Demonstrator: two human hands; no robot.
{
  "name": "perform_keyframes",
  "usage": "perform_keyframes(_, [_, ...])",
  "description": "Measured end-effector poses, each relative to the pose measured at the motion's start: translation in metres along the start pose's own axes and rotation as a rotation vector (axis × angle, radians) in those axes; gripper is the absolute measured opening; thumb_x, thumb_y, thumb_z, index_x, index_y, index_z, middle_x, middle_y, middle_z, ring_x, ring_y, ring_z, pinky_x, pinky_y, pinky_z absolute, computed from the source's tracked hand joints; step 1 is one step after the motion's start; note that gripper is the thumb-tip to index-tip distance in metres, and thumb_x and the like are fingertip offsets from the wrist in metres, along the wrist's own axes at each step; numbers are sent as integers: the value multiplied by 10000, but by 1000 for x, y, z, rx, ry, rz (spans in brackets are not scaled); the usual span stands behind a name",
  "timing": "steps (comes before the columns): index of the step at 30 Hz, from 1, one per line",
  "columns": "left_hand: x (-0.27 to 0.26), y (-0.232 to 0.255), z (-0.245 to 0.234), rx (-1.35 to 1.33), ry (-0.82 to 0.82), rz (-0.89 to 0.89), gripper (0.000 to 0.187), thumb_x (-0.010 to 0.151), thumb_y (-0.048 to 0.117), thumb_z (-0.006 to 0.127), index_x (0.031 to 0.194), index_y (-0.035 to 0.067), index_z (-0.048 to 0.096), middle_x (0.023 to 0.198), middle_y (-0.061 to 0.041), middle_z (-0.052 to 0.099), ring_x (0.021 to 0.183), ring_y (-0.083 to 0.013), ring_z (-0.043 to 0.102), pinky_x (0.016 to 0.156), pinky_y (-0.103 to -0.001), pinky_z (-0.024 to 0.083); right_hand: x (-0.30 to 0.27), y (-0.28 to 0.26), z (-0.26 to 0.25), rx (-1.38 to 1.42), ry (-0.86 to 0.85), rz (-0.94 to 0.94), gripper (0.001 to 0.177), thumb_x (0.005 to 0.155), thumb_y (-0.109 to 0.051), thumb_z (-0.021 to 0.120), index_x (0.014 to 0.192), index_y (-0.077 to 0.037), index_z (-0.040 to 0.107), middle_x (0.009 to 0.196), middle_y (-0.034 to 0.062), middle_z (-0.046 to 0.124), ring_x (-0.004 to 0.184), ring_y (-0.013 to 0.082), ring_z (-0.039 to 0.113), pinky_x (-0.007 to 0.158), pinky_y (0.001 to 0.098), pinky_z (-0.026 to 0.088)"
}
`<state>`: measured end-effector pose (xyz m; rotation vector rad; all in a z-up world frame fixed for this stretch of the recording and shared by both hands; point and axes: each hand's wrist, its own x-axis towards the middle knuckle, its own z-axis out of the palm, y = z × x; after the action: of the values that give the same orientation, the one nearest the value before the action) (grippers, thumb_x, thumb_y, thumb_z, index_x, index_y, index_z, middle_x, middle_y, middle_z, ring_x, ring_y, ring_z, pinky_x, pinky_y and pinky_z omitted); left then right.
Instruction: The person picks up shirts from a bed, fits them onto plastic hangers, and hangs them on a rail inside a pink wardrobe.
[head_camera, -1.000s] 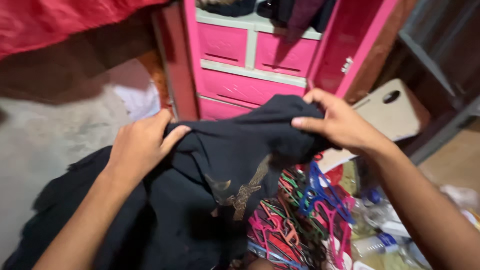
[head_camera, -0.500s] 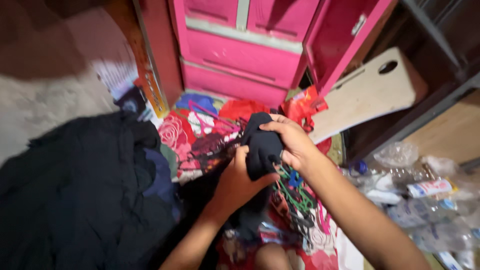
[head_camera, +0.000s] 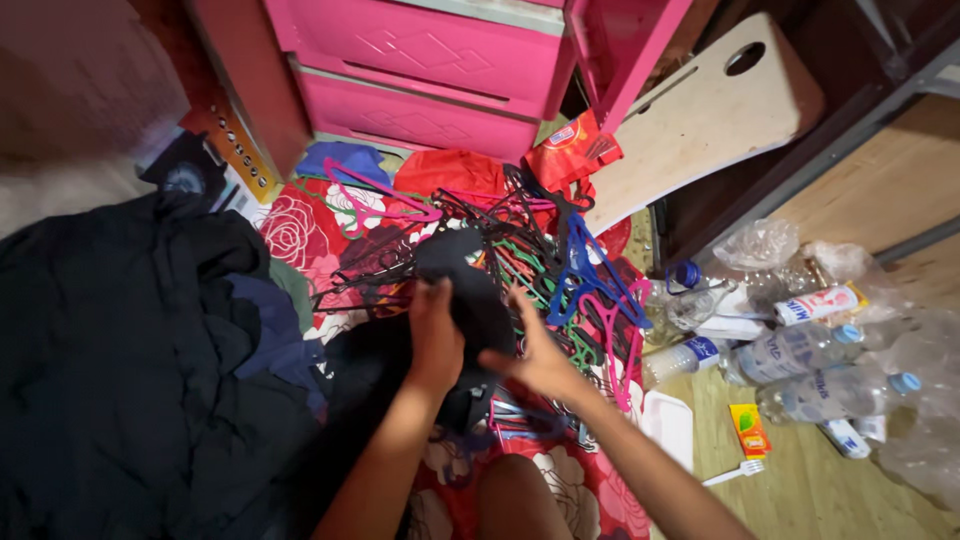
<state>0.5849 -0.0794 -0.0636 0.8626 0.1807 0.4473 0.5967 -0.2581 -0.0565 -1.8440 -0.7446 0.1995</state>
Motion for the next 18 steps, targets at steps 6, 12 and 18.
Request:
perform_keyframes(6, [14, 56, 29, -369, 71, -27, 315, 998, 241, 496, 1290, 132, 539, 1120, -30, 664, 1040, -204, 654, 935, -395, 548, -25, 70, 35, 221, 153, 500, 268, 1071, -220, 690, 1162, 32, 710, 925, 97, 599, 864, 191, 532, 795, 370, 461])
perform_keyframes(12, [0, 118, -4, 68, -114, 266, 382, 1072, 308, 418, 1390, 96, 431, 1245, -86, 561, 1145, -190, 628, 924, -391, 566, 12, -3, -44, 544, 325, 419, 183, 1014, -208, 601, 1067, -47, 668, 899, 19, 634, 793, 187, 574, 755, 407, 443])
perform_keyframes(18, [-17, 5, -20, 329, -59, 194, 517, 1127, 316, 384, 1505, -36, 358, 1408, -202, 513, 1306, -301, 488, 1096, -400, 378, 45, -99, -6, 254, -4, 114, 233, 969, -231, 621, 1086, -41, 689, 1012, 57, 664, 951, 155, 623, 866, 349, 526])
